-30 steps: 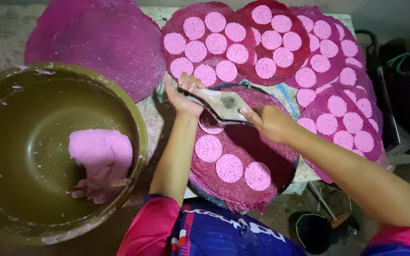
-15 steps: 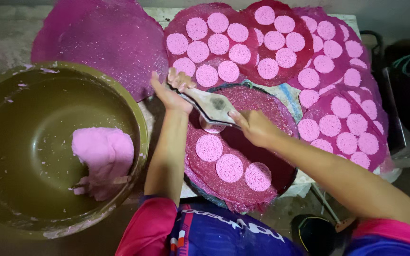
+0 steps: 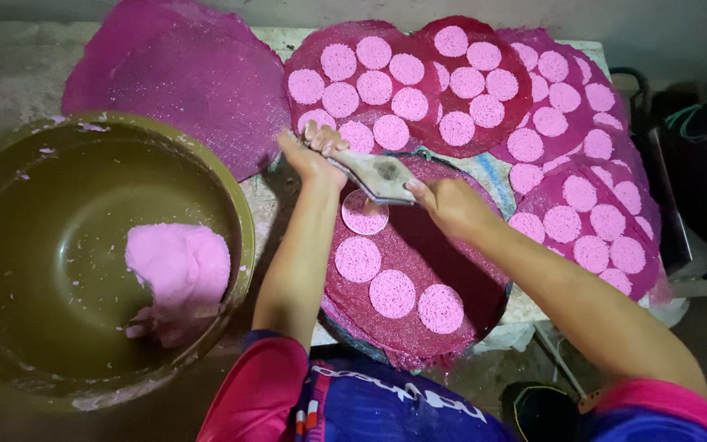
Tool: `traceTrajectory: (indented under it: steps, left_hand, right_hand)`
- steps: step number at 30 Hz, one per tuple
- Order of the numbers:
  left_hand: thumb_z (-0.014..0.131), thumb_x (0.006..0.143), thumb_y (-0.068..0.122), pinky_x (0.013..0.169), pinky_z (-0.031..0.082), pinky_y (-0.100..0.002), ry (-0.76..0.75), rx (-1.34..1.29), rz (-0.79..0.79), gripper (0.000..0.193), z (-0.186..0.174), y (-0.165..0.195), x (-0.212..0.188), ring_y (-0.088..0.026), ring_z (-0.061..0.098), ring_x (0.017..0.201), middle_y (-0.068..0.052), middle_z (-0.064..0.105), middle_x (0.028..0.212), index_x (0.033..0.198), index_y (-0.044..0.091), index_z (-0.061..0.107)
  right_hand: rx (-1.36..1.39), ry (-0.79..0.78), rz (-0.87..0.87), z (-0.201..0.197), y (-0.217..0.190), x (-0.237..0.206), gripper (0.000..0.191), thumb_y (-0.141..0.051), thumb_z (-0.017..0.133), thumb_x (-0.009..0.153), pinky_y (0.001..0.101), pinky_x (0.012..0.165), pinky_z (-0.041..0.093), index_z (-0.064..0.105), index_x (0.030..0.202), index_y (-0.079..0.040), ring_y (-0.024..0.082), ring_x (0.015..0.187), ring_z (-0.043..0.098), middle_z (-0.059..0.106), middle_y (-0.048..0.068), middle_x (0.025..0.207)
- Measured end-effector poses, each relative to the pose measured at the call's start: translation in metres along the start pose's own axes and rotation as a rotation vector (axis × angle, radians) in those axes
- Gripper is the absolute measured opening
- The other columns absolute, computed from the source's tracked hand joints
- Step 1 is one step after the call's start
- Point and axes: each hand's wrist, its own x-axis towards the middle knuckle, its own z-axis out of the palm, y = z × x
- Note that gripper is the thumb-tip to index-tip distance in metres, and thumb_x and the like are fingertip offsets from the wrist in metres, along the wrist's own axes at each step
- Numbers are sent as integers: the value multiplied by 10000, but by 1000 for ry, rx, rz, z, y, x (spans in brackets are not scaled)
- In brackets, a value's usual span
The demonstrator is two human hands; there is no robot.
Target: The person presses pink dough in a metal hand press over a basin, then extrudes the dough onto round patterned trays to form pink cakes, repeating the filling and pressing cycle. They then stack the filled trays on a bamboo rack and cover them with woven bamboo lids.
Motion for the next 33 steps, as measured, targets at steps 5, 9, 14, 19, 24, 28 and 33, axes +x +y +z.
traceTrajectory:
  steps: [5,9,14,19,24,28,33]
  left_hand:
    - [311,971,565,597,428,-394,-154,-35,-67,522,6,5,-1,-207,446,548,-28,432,614,722,127,451]
    - [134,910,674,715,569,-395,43,635,-154,813,-15,6,-26,-186,698,770,-110,708,1065,1302,85,535]
    - [105,998,770,484,289,-284,131,1251,-414,962,-57,-6,-60,-79,416,547,-131,712,1061,1571,4,214]
    - [357,1141,518,658,502,-365,-240,1736,385,548,-93,5,-102,-156,628,678,-57,789,921,1373,52,529]
    - [737,958,364,891,535,-436,-267,2167,596,487,-92,-10,-126,-288,667,1047,-121,722,1115,1347,118,578]
    - [907,668,420,1081,273,-594,-342,2418,461,1092,-70,-35,-128,-411,370,1341,-211,443,1453,1496,20,318]
    - [918,650,421,1116,234,-592,-329,2460,464,1146,-64,-50,-133,-365,375,1367,-175,467,1451,1540,40,306]
  right_hand:
    - [152,144,-109,10,13,5,653,-593,426,1005,548,712,481,719,931,-13,446,781,659,675,255,785]
    - [317,117,-151,20,22,-6,617,-552,438,1034,463,647,487,666,882,1,293,640,613,620,173,672]
    - [442,149,-47,31,33,-17,546,-519,444,1029,410,563,445,677,944,-33,183,574,527,550,85,607]
    - [597,353,-123,52,52,-20,549,-507,422,1070,333,524,400,632,891,-33,118,574,496,529,27,623]
    - [873,463,-61,73,87,-43,568,-508,367,1098,280,460,369,558,804,-60,100,520,486,514,2,615]
    - [1047,564,-60,90,112,-75,514,-478,363,1114,269,466,360,560,879,-65,99,529,478,528,2,655]
    - [1184,660,-30,102,157,-133,484,-441,338,1122,280,445,346,516,913,-42,121,505,457,488,25,651]
